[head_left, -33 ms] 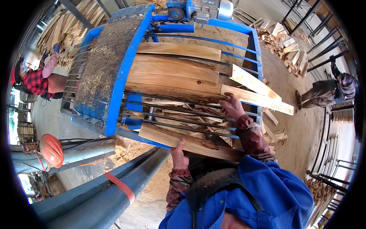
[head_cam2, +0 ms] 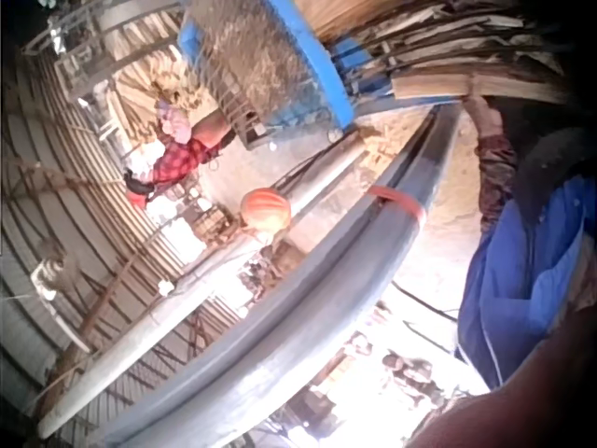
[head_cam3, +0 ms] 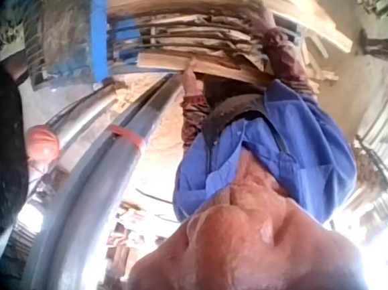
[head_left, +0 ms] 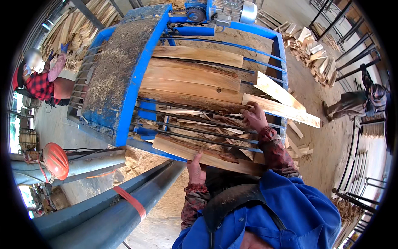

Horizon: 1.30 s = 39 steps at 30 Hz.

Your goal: The person repeatedly picks up wooden planks from a blue metal rack and throws them into a large black bin. The person handles the wood by hand, moving pieces one by one or in small groups from the rack to the bin.

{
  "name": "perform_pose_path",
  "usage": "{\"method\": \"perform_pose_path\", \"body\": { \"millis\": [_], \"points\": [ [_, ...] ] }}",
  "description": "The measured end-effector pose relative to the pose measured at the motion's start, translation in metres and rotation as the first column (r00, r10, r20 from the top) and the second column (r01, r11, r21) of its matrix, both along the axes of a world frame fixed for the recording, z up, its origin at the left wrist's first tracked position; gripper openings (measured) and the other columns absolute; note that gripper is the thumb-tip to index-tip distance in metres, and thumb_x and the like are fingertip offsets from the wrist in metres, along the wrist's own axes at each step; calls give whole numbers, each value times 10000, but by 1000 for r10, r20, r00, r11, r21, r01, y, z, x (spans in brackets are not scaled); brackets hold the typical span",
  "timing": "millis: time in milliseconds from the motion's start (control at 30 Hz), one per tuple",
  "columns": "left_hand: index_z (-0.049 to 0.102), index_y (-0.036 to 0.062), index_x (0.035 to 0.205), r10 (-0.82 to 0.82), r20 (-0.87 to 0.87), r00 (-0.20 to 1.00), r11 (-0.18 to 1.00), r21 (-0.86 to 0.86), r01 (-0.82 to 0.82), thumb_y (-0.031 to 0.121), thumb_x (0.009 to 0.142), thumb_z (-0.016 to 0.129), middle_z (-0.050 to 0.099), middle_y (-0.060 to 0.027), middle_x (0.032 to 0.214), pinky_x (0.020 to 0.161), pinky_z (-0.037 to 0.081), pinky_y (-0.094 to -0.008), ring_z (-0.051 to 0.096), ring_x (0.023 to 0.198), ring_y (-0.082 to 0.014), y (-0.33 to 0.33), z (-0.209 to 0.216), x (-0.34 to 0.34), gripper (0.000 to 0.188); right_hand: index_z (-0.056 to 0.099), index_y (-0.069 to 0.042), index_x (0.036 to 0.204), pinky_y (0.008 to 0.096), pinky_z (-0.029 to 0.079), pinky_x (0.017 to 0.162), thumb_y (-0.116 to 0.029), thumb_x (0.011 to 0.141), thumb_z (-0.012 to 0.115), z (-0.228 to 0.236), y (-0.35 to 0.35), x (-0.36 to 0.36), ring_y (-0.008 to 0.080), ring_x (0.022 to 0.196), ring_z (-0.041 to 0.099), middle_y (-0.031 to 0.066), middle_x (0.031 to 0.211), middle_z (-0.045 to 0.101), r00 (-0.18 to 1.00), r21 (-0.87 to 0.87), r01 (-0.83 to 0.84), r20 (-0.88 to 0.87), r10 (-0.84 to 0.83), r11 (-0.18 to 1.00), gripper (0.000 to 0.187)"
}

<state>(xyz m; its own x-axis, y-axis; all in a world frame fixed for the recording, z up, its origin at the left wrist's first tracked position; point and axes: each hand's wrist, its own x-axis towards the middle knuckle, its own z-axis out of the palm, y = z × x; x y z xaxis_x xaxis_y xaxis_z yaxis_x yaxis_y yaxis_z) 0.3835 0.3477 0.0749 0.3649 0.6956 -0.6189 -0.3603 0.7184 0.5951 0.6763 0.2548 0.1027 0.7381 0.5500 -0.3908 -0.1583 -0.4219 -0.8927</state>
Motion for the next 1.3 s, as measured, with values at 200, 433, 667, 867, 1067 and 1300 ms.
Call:
{"method": "perform_pose_path", "body": {
  "millis": [200, 433, 667, 867, 1067, 1300],
  "points": [
    [535, 21, 1245, 6, 2, 1000, 1000, 21, -6, 5, 814, 710, 613, -72, 1144, 909, 494, -360, 600, 1027, -205, 1, -10, 0, 465, 631, 31, 1080, 245, 411, 478, -267, 884, 708, 31, 14, 7, 66, 581, 525, 34, 721, 596, 983, 11, -181, 37, 180, 983, 365],
    [532, 17, 1229, -1, -4, 1000, 1000, 0, 1, 4, 818, 687, 616, -76, 1107, 918, 501, -372, 609, 1028, -219, -1, -11, -2, 440, 697, 41, 935, 239, 388, 529, -270, 902, 678, 74, 44, 16, 39, 598, 449, -25, 648, 554, 845, 15, -479, 278, 456, 878, 313],
    [548, -20, 1245, -37, 32, 999, 999, -6, 37, 88, 846, 687, 612, -56, 1167, 925, 444, -309, 572, 1056, -157, -3, 0, 1, 436, 633, 39, 962, 219, 388, 494, -187, 920, 598, 157, -12, 33, 62, 553, 504, 15, 733, 583, 946, 170, -316, 130, 297, 933, 233],
    [589, 44, 1184, 18, 45, 999, 1000, -22, -17, 307, 908, 700, 619, -26, 1122, 903, 465, -331, 567, 1052, -147, -3, -4, 1, 397, 620, 76, 1091, 291, 427, 482, -230, 914, 625, 134, -95, 26, 137, 500, 509, 48, 644, 563, 987, 435, -140, -6, 158, 890, 353],
    [413, 111, 1394, 42, 326, 944, 997, -76, -18, 512, 952, 528, 515, -69, 1353, 1040, 412, -429, 508, 1222, -259, -9, -20, -7, 608, 634, 41, 1086, 253, 436, 504, -236, 920, 616, 85, -123, -40, 133, 547, 563, 48, 700, 610, 969, 226, -83, -210, 132, 971, 323],
    [359, 136, 1457, 45, 290, 956, 995, -103, -16, 622, 930, 469, 473, -74, 1422, 1080, 378, -442, 463, 1288, -275, -4, -1, -5, 725, 650, 39, 954, 263, 412, 545, -251, 938, 604, 94, -119, -51, 108, 637, 542, 29, 689, 563, 847, 103, -448, -267, 459, 888, 294]
  ]
}}
